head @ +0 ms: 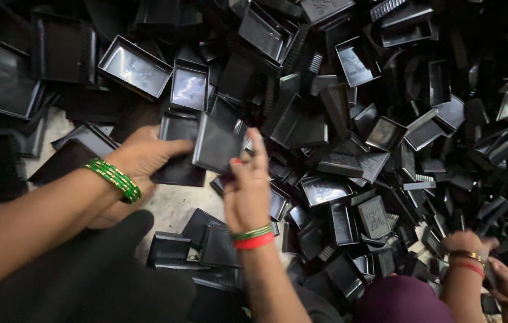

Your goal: The person sits on the floor and sorts through a large pile of black plastic trays. They pick up trays one by one, inspect them, and place them into a separate pile. The task involves repetitive handling of the trays.

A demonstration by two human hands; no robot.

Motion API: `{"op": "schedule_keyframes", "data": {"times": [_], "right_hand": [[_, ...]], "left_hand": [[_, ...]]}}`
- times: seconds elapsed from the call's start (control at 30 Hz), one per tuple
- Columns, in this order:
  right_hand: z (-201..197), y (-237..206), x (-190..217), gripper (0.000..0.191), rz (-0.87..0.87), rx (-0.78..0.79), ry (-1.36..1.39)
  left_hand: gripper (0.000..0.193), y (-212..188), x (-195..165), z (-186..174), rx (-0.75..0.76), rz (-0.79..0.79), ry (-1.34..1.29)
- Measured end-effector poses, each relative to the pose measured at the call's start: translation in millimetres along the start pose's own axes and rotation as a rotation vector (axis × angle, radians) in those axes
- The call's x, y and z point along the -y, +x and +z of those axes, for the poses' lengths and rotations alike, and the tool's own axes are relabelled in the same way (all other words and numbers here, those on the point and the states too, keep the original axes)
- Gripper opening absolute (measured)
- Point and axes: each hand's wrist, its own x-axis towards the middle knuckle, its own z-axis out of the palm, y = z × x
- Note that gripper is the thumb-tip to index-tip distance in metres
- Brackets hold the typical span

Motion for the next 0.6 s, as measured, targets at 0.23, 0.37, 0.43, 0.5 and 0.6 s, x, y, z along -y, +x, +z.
{"op": "schedule_keyframes", "data": {"times": [0.23,0.37,0.43,0.5,0.6], "right_hand": [[11,-22,-12,0.070,-0.453,0.226,-0.972],[5,-7,-14,0.063,-0.646,0.307,-1.226],[2,-1,-14,0.056,-0.442,0.423,-0.993],[-4,7,-14,0.059,-0.306,0.426,-0.903],[-18,25,-18,0.072,-0.176,0.238,-1.035]], "left_hand": [[0.037,-3,22,-22,0.114,-0.073,-0.002],[0.043,-8,23,-25,0.095,-0.046,0.082],[0.044,-9,22,-23,0.064,-0.053,0.118],[0.048,-8,20,-20,-0.008,-0.055,0.203],[0.057,-5,18,-20,-0.188,-0.061,0.372]]}}
